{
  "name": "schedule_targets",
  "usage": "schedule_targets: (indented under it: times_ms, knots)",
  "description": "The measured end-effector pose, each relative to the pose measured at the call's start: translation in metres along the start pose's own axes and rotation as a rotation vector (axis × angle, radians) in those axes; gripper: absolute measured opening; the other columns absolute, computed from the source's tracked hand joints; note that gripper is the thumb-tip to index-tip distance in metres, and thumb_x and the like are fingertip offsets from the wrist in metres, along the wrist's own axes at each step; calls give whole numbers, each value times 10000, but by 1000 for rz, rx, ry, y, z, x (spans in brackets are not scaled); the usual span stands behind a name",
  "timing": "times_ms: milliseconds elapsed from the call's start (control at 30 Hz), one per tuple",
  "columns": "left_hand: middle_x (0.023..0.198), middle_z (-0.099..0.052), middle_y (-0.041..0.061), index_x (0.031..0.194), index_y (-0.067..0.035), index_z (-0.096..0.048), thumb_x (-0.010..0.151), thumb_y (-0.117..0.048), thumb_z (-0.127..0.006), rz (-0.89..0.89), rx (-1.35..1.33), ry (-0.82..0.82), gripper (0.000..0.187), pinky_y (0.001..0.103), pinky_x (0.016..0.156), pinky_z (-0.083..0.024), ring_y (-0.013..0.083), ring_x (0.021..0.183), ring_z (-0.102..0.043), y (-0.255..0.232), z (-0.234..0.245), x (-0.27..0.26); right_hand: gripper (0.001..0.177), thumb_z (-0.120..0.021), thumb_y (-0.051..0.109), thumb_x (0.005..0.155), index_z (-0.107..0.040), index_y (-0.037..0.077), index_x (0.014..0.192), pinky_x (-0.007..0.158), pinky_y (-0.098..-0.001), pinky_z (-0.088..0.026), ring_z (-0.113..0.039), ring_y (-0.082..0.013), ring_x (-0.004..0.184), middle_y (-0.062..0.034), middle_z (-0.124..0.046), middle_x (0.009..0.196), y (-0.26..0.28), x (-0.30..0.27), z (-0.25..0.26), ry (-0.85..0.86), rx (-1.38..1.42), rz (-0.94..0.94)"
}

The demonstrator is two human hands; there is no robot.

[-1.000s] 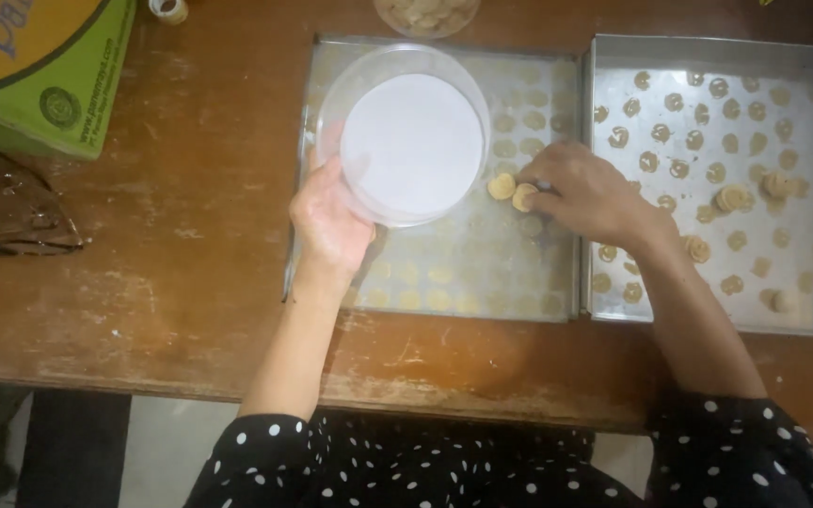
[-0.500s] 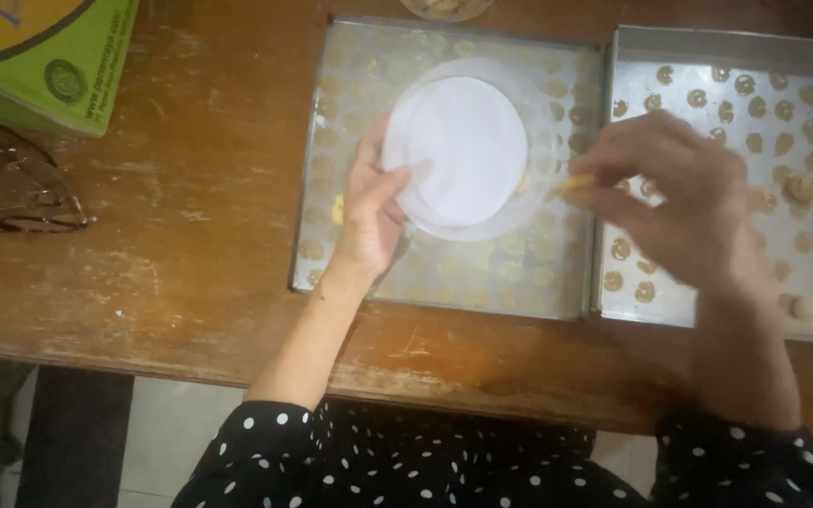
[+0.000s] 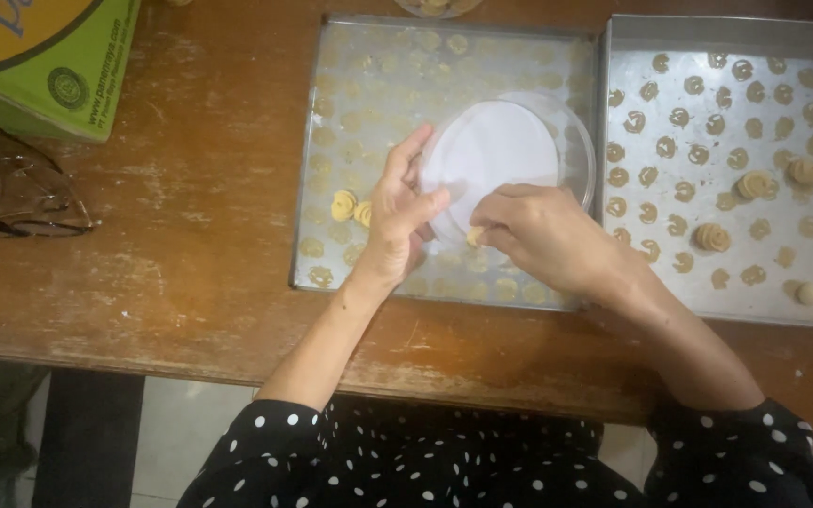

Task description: Packing small spiral cookies from a baking tray into a circular plastic container

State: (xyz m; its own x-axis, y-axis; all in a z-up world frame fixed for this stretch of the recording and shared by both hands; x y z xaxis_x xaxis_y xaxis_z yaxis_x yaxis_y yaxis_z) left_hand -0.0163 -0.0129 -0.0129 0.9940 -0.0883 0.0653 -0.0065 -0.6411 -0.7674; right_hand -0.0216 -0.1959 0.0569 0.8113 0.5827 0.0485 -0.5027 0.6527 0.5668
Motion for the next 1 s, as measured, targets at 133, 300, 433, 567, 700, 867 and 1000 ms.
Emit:
schedule_targets:
  times_ms: [133,300,433,567,700,867,1000]
  knots:
    - [1385,-599,149,1540,-68,-412,822,-128,-804,17,-2,7,821,376,1036,-579,227,1205,-636,-2,-2,-2,75,-702,31,896,-751,45,952,733,-461,-606,-720,-347,939,-164,-732,995,8,-1,3,-4,-35,41]
    - [1291,-632,149,1405,-60,-525,854,-154,-751,1,-67,-84,602,416,1007,-593,246,1146,-673,-18,4,2,100,-672,-41,974,-764,-6,994,858,-408,-575,-690,-339,1048,-182,-722,1049,-31,-15,33,-344,75,141]
    - [1336,-626,135,1424,-82,-515,946,-234,-676,-124,-38,-105,526,409,1080,-563,224,1200,-649,-45,16,7,159,-688,-116,1052,-759,-61,1183,773,-456,-576,-690,-386,925,-225,-714,1008,-39,-15,54,-482,-100,195]
    - [1349,-628,159,1403,-87,-538,994,-227,-631,-230,-100,-108,442,459,1129,-534,267,1245,-641,-53,30,11,307,-627,132,974,-725,42,1251,953,-607,-504,-603,-502,1190,-285,-669,1265,-45,0,33,21,-207,-215]
    - [1289,-644,152,1384,-79,-539,969,-257,-656,-238,-96,-173,466,432,1088,-557,255,1198,-651,-45,44,15,358,-521,182,1025,-652,148,1357,860,-544,-571,-596,-398,1171,-179,-630,1248,-46,12,13,108,-352,-264]
    - [1287,-646,144,1384,-104,-537,967,-280,-661,-202,-36,-172,469,414,1072,-563,237,1177,-649,-46,43,11,224,-606,180,986,-682,58,1158,923,-532,-544,-593,-435,1181,-208,-642,1180,-77,11,-1,29,-335,-168]
    - [1269,-651,122,1364,-112,-553,962,-287,-654,-212,-2,-179,450,375,1059,-564,198,1165,-646,-43,34,9,228,-629,233,961,-660,177,1179,901,-579,-542,-640,-404,1136,-156,-647,1212,-63,12,3,54,-229,-381]
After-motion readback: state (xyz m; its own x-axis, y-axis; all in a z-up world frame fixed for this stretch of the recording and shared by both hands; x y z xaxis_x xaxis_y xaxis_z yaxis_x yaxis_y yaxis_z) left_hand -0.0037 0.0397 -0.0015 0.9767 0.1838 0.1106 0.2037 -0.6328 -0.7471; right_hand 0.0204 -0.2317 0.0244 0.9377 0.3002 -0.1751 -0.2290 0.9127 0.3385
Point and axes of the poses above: each hand's wrist, its own x-axis towards the middle knuckle, its own z-axis out of the back of the hand, y = z × x, the point moved 1 cm from there along x, towards the middle knuckle
